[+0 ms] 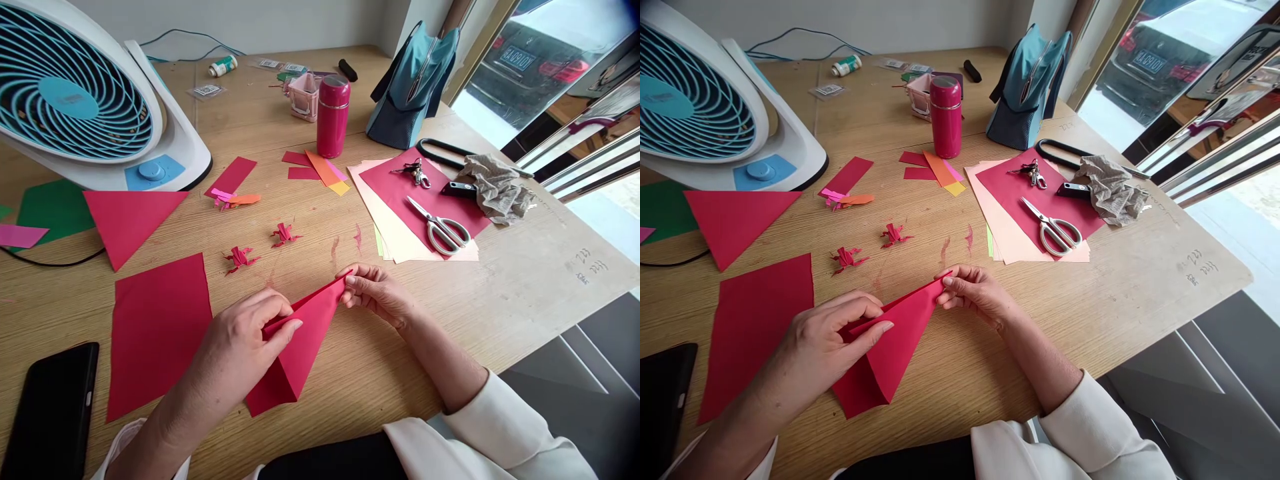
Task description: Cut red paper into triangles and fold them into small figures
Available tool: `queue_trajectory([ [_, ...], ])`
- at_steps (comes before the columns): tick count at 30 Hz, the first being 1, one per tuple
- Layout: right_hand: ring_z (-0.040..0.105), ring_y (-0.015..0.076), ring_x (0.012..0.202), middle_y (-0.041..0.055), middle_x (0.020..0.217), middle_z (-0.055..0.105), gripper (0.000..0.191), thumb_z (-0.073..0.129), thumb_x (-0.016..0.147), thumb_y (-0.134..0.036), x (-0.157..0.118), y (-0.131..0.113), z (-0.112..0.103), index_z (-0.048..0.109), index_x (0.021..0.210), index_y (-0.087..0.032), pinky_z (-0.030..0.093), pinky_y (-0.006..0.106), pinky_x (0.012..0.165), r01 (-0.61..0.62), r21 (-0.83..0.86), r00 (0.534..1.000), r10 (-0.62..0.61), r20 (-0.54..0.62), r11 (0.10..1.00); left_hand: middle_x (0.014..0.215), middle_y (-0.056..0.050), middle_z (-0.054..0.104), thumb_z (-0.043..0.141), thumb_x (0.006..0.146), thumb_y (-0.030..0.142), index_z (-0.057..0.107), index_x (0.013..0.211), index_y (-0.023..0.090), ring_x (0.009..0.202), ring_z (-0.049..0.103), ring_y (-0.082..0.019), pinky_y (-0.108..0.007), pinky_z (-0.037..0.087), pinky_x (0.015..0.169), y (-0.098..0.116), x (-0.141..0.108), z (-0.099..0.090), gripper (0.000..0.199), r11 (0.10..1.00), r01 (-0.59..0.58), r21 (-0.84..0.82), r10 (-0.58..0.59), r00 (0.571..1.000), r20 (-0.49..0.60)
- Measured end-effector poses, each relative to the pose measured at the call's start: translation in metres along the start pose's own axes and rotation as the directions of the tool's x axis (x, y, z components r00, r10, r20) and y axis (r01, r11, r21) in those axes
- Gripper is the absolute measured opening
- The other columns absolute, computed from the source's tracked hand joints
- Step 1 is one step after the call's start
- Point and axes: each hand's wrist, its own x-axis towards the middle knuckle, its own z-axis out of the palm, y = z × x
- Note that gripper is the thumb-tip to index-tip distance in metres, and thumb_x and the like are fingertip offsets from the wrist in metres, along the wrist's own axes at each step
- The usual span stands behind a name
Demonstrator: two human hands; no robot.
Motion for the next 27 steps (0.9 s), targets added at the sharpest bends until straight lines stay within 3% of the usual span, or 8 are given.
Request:
queue_trajectory([
  [9,0.072,0.0116,0.057,-0.0006,0.063,0.072,0.026,0.088,0.068,-0.031,0.0002,-0.001,0.0029,0.07,0.077,-0.015,0.06,0.016,0.056,-0.003,0.032,0.999,0.004,-0.037,0.999,0.079,0.002,0.063,0.055,0.093,0.026,0.053,0.078,0.021,0.073,0.059,-0.012,-0.026,0.042,0.067,-0.0035,-0.0015,-0.0012,0.016,1.0,0.02,0.018,-0.02,1.0,-0.014],
  [27,0.073,0.0116,0.059,-0.0002,0.064,0.073,0.028,0.088,0.068,-0.032,0.0005,-0.0008,0.0024,0.068,0.079,-0.015,0.059,0.016,0.056,0.071,0.002,0.995,-0.07,-0.064,0.997,0.082,0.002,0.067,0.056,0.094,0.031,0.058,0.081,0.022,0.074,0.062,-0.013,-0.026,0.046,0.067,-0.0052,-0.0012,-0.0053,0.016,0.999,-0.006,0.041,0.01,0.995,-0.099],
])
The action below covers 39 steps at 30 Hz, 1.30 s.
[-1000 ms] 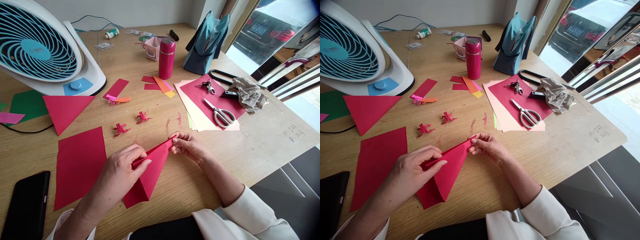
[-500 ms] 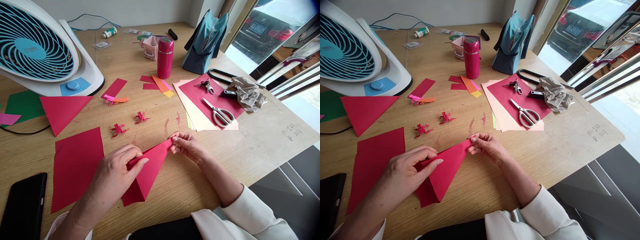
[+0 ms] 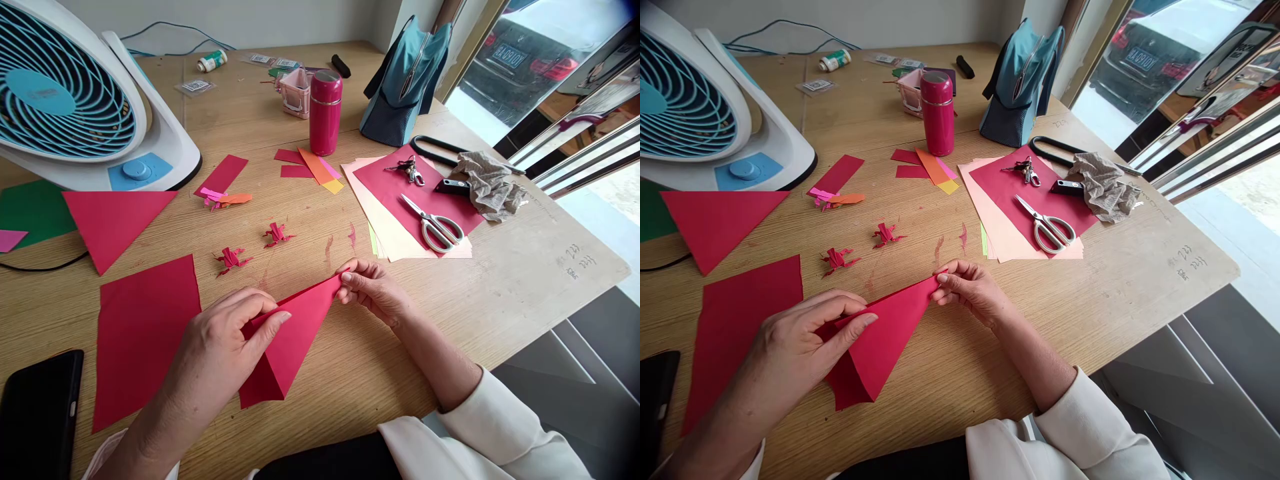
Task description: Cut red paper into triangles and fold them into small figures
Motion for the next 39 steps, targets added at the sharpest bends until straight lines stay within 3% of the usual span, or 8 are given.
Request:
queue_trajectory([
  [10,0.074,0.0128,0.061,0.0005,0.065,0.074,0.029,0.085,0.072,-0.035,-0.0019,-0.0009,0.001,0.066,0.082,-0.016,0.059,0.018,0.058,0.02,-0.012,1.0,-0.02,0.007,1.0,0.087,0.002,0.069,0.06,0.092,0.026,0.061,0.082,0.023,0.081,0.065,-0.014,-0.026,0.048,0.075,0.003,-0.0002,0.0003,0.011,1.0,-0.013,-0.024,0.012,0.997,-0.071],
  [30,0.073,0.013,0.06,0.0001,0.064,0.074,0.03,0.085,0.072,-0.034,-0.0032,0.0,-0.0026,0.062,0.078,-0.017,0.059,0.019,0.058,0.055,-0.038,0.998,-0.055,-0.012,0.998,0.083,0.003,0.07,0.064,0.09,0.029,0.06,0.078,0.022,0.078,0.065,-0.014,-0.028,0.047,0.073,0.0029,0.0006,0.0,0.014,0.999,0.034,0.012,-0.032,0.994,-0.1],
  [36,0.062,0.0085,0.052,-0.0025,0.061,0.066,0.027,0.081,0.076,-0.036,-0.0023,0.0003,-0.0017,0.061,0.078,-0.018,0.05,0.019,0.052,0.113,-0.187,0.993,-0.117,-0.011,0.976,0.08,0.003,0.069,0.063,0.09,0.028,0.061,0.077,0.021,0.075,0.063,-0.014,-0.028,0.044,0.07,0.0026,0.0021,-0.0004,0.015,0.993,0.116,0.027,-0.115,0.993,-0.038],
  [39,0.053,0.0078,0.054,-0.0038,0.063,0.06,0.022,0.077,0.08,-0.033,-0.0032,-0.0007,-0.0032,0.061,0.08,-0.018,0.043,0.02,0.053,0.236,-0.378,0.97,-0.242,0.032,0.895,0.077,0.003,0.068,0.064,0.088,0.025,0.06,0.075,0.021,0.073,0.062,-0.014,-0.028,0.043,0.069,0.0026,0.0036,-0.0003,0.015,0.991,0.129,0.026,-0.129,0.992,-0.014],
])
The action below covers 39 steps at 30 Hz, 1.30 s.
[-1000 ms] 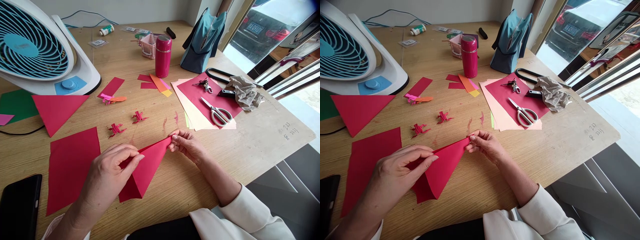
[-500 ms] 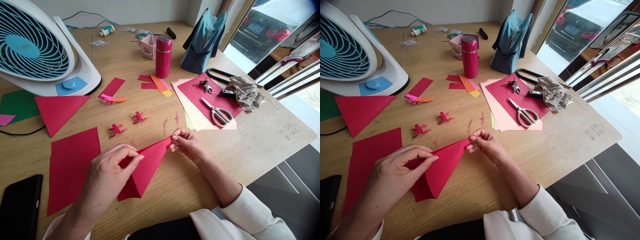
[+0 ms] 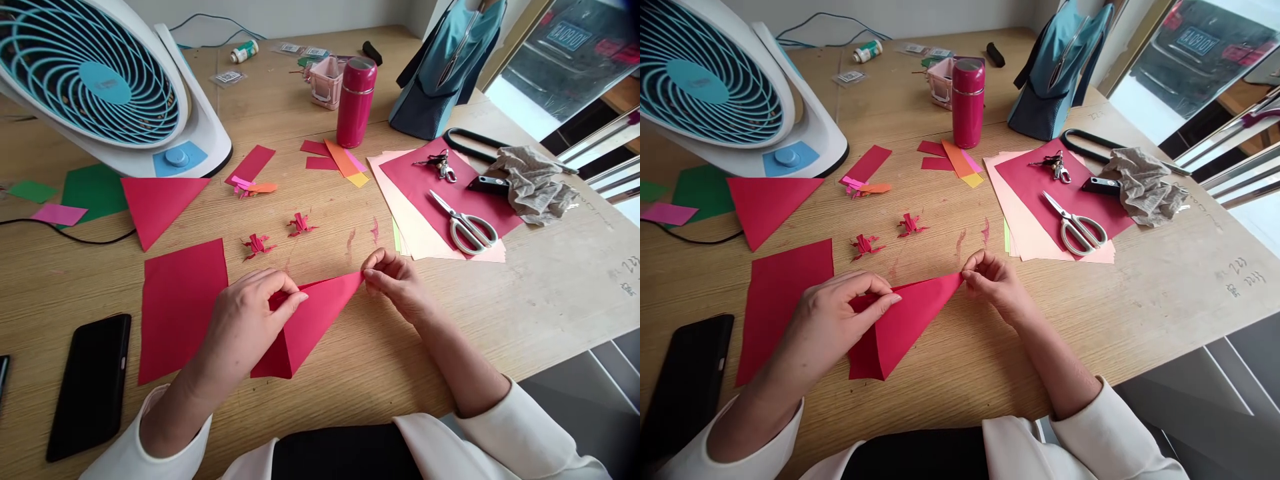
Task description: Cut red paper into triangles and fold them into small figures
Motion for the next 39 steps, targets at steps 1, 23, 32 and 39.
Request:
queue_trajectory([
  [1,0.053,0.0085,0.057,-0.0032,0.066,0.059,0.019,0.074,0.082,-0.032,-0.001,-0.001,-0.001,0.061,0.081,-0.018,0.043,0.021,0.055,0.058,-0.087,0.998,-0.057,0.013,0.994,0.077,0.004,0.068,0.065,0.088,0.025,0.06,0.075,0.021,0.072,0.061,-0.014,-0.028,0.042,0.068,0.0,0.001,0.001,0.015,1.0,0.011,0.001,-0.011,1.0,0.012],
  [23,0.052,0.0202,0.081,0.0063,0.085,0.061,0.025,0.048,0.087,-0.004,-0.012,-0.009,-0.007,0.068,0.088,-0.018,0.039,0.033,0.078,0.335,-0.886,0.937,-0.014,0.349,0.321,0.079,0.002,0.062,0.071,0.085,0.022,0.051,0.078,0.02,0.076,0.058,-0.017,-0.031,0.039,0.072,-0.03,0.012,0.05,0.021,0.991,-0.083,0.108,0.056,0.97,0.235],
  [32,0.052,0.0211,0.083,0.0063,0.088,0.062,0.024,0.049,0.086,-0.004,-0.014,-0.007,-0.005,0.067,0.09,-0.02,0.037,0.033,0.078,0.343,-0.907,0.937,-0.022,0.348,0.244,0.082,0.001,0.065,0.071,0.085,0.022,0.053,0.082,0.02,0.079,0.06,-0.018,-0.032,0.04,0.073,-0.029,0.014,0.049,0.019,0.989,-0.063,0.132,0.031,0.971,0.238],
  [39,0.051,0.0218,0.082,0.0077,0.087,0.057,0.021,0.049,0.088,-0.006,-0.018,-0.007,-0.003,0.064,0.086,-0.02,0.04,0.034,0.078,0.37,-0.919,0.929,-0.073,0.363,0.14,0.088,-0.002,0.064,0.072,0.085,0.027,0.056,0.081,0.019,0.082,0.059,-0.019,-0.032,0.04,0.074,-0.029,0.014,0.047,0.018,0.99,-0.023,0.139,-0.009,0.974,0.226],
])
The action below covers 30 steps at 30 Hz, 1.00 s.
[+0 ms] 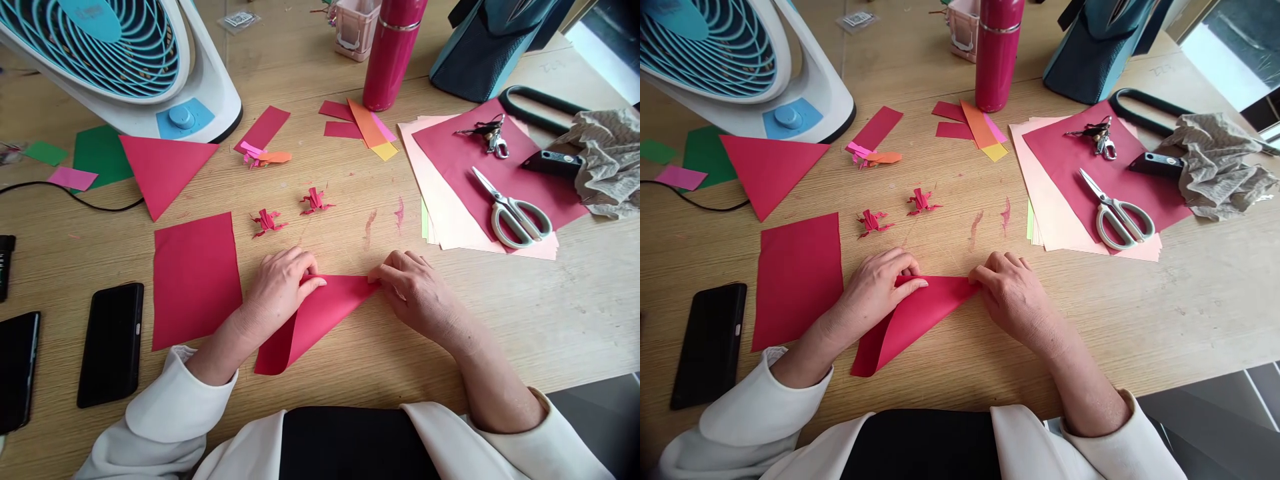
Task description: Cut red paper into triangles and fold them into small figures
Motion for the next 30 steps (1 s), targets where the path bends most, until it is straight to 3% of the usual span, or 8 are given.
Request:
queue_trajectory([
  [9,0.054,0.0215,0.086,0.0107,0.096,0.062,0.029,0.041,0.092,-0.001,-0.006,-0.005,0.0,0.066,0.093,-0.015,0.044,0.034,0.076,0.171,0.084,0.985,-0.169,-0.029,0.982,0.082,0.0,0.062,0.075,0.082,0.028,0.059,0.076,0.019,0.079,0.057,-0.018,-0.031,0.038,0.072,-0.003,0.003,0.001,0.02,0.998,0.037,-0.053,-0.037,0.999,-0.008],
  [15,0.052,0.0227,0.085,0.0105,0.102,0.06,0.045,0.045,0.09,-0.003,-0.007,-0.004,0.004,0.058,0.13,-0.02,0.04,0.036,0.077,0.246,-0.149,0.969,-0.238,0.068,0.958,0.079,0.0,0.062,0.076,0.081,0.028,0.058,0.074,0.018,0.077,0.057,-0.017,-0.03,0.038,0.071,-0.004,0.004,0.0,0.022,0.995,0.047,-0.083,-0.047,0.999,-0.003],
  [20,0.047,0.0235,0.081,0.0094,0.096,0.056,0.057,0.048,0.085,-0.003,-0.005,-0.006,0.005,0.054,0.138,-0.025,0.037,0.037,0.075,0.283,-0.254,0.958,-0.261,0.117,0.925,0.087,0.0,0.062,0.076,0.081,0.027,0.057,0.084,0.019,0.082,0.058,-0.018,-0.032,0.04,0.075,-0.006,0.002,0.002,0.02,0.998,0.019,-0.06,-0.021,0.999,-0.029],
  [24,0.047,0.0235,0.084,0.0096,0.099,0.056,0.057,0.048,0.084,-0.002,-0.004,-0.007,0.005,0.056,0.136,-0.025,0.037,0.037,0.077,0.246,-0.22,0.966,-0.221,0.131,0.944,0.095,-0.003,0.06,0.073,0.084,0.024,0.059,0.091,0.02,0.087,0.058,-0.018,-0.032,0.044,0.079,-0.007,0.001,0.003,0.016,0.998,-0.042,-0.041,0.039,0.997,-0.065],
  [27,0.048,0.0236,0.085,0.0095,0.1,0.057,0.053,0.049,0.084,-0.002,-0.004,-0.008,0.004,0.06,0.131,-0.025,0.036,0.036,0.077,0.224,-0.211,0.971,-0.201,0.127,0.951,0.09,-0.002,0.061,0.063,0.09,0.018,0.062,0.087,0.019,0.084,0.06,-0.017,-0.031,0.047,0.078,-0.002,0.0,0.001,0.004,0.99,-0.125,-0.068,0.122,0.991,-0.046],
  [30,0.048,0.0236,0.087,0.0093,0.102,0.057,0.055,0.049,0.084,-0.001,-0.003,-0.008,0.005,0.059,0.132,-0.027,0.036,0.036,0.078,0.212,-0.206,0.975,-0.191,0.117,0.955,0.093,-0.004,0.066,0.053,0.096,0.017,0.066,0.093,0.018,0.089,0.063,-0.017,-0.031,0.05,0.082,0.012,-0.007,-0.003,0.013,0.967,-0.238,-0.087,0.237,0.971,-0.021],
])
